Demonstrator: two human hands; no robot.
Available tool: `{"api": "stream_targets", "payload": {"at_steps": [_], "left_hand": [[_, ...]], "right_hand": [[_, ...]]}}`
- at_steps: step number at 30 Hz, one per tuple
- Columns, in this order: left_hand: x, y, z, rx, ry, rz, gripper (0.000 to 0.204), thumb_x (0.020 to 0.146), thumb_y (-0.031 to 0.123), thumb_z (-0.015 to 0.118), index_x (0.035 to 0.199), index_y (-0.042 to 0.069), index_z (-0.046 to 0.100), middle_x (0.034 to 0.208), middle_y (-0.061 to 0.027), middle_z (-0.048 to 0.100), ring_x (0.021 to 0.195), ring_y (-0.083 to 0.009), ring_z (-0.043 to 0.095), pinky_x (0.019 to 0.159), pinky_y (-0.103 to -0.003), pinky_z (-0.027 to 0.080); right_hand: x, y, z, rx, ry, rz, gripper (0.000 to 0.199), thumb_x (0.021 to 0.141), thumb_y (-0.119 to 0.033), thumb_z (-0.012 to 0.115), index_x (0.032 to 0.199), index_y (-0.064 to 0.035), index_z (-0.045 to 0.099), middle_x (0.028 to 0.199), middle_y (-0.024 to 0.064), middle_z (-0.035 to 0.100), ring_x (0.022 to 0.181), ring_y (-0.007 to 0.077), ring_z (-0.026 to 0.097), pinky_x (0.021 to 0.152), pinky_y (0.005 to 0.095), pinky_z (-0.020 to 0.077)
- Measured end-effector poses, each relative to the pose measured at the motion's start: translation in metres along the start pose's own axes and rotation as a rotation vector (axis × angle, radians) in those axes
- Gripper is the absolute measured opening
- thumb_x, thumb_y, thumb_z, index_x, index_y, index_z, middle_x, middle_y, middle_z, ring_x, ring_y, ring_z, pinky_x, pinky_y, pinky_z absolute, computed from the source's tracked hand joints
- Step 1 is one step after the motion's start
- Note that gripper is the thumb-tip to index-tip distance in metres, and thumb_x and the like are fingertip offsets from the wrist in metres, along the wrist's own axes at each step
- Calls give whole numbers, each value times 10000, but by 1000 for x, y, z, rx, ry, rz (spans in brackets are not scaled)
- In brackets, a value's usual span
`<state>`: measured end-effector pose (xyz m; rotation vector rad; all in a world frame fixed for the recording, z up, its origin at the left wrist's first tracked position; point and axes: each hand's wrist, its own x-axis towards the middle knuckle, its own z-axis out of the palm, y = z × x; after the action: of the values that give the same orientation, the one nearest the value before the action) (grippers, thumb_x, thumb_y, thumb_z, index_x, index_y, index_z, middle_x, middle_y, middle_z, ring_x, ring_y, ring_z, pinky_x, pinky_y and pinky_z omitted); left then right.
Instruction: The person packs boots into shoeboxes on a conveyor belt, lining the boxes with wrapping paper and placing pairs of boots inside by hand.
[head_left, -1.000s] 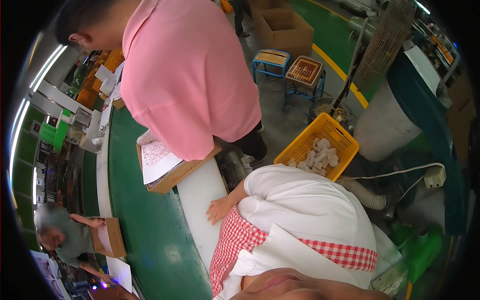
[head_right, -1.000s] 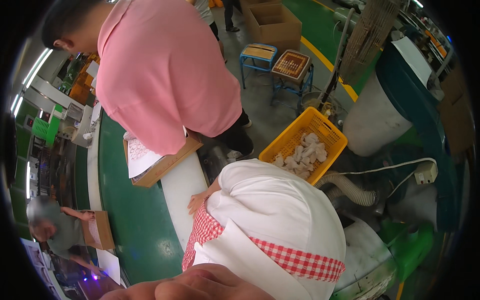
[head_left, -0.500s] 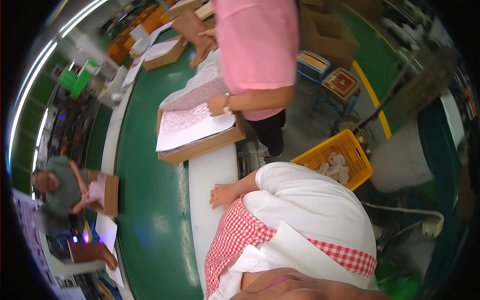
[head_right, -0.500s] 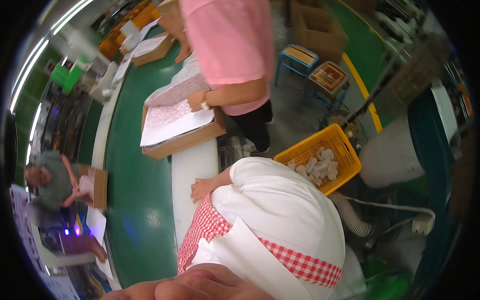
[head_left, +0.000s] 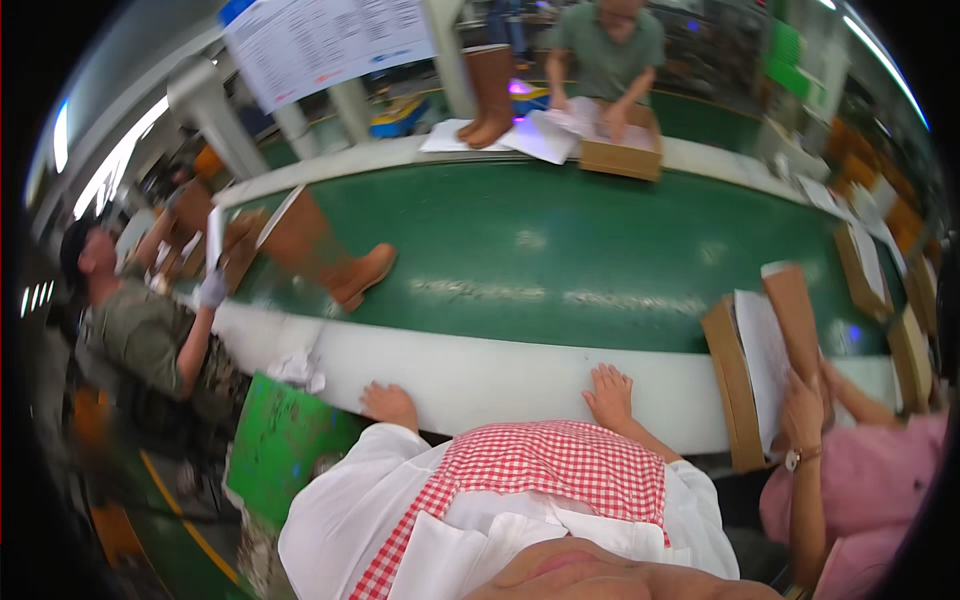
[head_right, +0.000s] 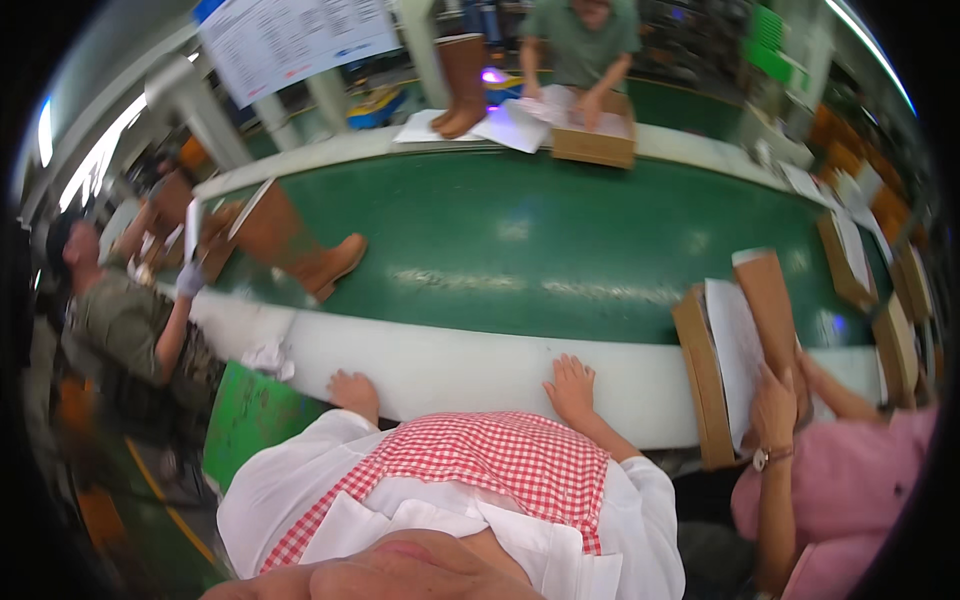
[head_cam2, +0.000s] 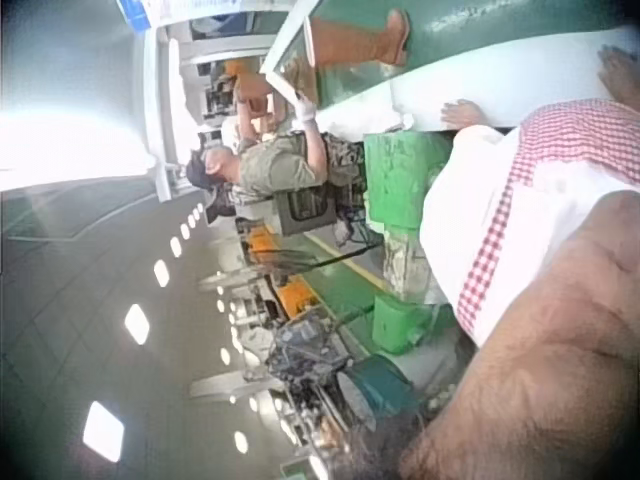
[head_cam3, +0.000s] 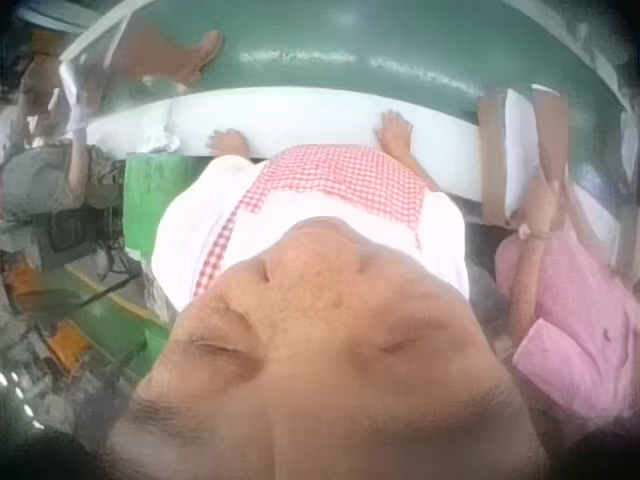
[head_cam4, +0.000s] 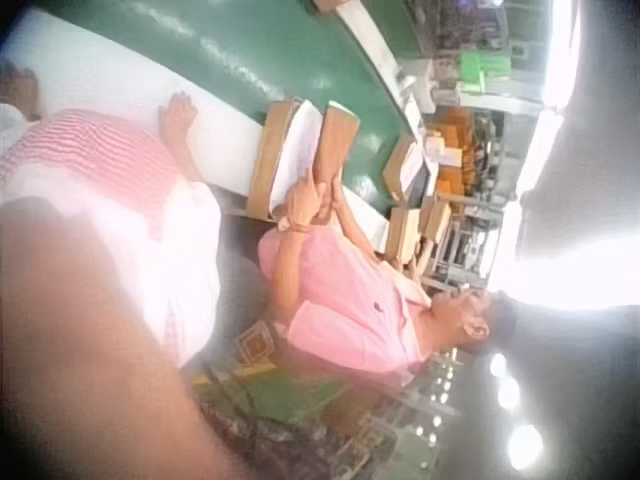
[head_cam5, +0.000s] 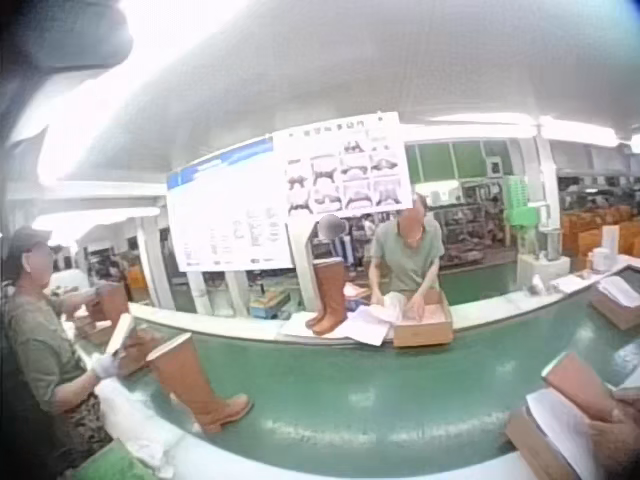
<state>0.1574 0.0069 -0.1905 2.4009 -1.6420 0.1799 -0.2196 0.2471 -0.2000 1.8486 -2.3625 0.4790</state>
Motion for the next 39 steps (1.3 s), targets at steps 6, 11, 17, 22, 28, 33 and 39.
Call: {"api": "stream_targets", "payload": {"at_steps": [6,11,17,22,28,33,39], "left_hand": [[2,-14,5,-157,-20,-104,534,862,345,515,1328,96,442,1439,-130,357,1375,-341,225,1106,-555,129],[2,-10,7,-215,28,-102,532,848,335,542,1308,82,454,1424,-148,371,1368,-359,225,1107,-562,116],[0,-7,5,-221,49,-77,518,864,305,534,1313,66,438,1423,-159,367,1367,-376,214,1108,-564,104],[0,-8,4,-213,3,-94,521,874,306,521,1323,60,424,1436,-164,349,1375,-379,195,1110,-566,94],[0,-6,3,-182,-2,-87,531,874,314,512,1332,62,419,1440,-162,347,1377,-381,195,1111,-564,95],[2,-5,5,-171,-4,-105,535,871,316,511,1332,61,419,1439,-161,348,1374,-383,205,1107,-567,109],[1,-7,11,-135,36,-93,533,868,316,511,1329,67,419,1435,-158,353,1372,-383,212,1100,-576,123]], "right_hand": [[38,-51,16,32,-141,-217,580,824,-371,621,1285,-53,470,1383,161,422,1292,334,352,998,554,275],[39,-68,13,8,-274,-479,626,828,-394,612,1341,-84,430,1419,138,384,1320,334,318,1027,550,250],[30,-60,18,31,-232,-510,619,832,-392,609,1351,-108,428,1424,113,383,1326,318,313,1041,533,237],[30,-61,12,32,-208,-523,621,823,-396,620,1345,-112,438,1422,106,390,1329,302,315,1037,524,237],[33,-59,8,77,-244,-533,635,809,-403,629,1341,-112,441,1422,108,392,1329,302,316,1030,522,240],[38,-51,10,123,-212,-555,586,825,-457,583,1314,-148,484,1409,83,418,1312,296,346,1014,493,256],[33,-35,19,230,-212,-581,496,838,-427,581,1258,-167,547,1370,62,471,1293,291,379,999,478,273]]}}
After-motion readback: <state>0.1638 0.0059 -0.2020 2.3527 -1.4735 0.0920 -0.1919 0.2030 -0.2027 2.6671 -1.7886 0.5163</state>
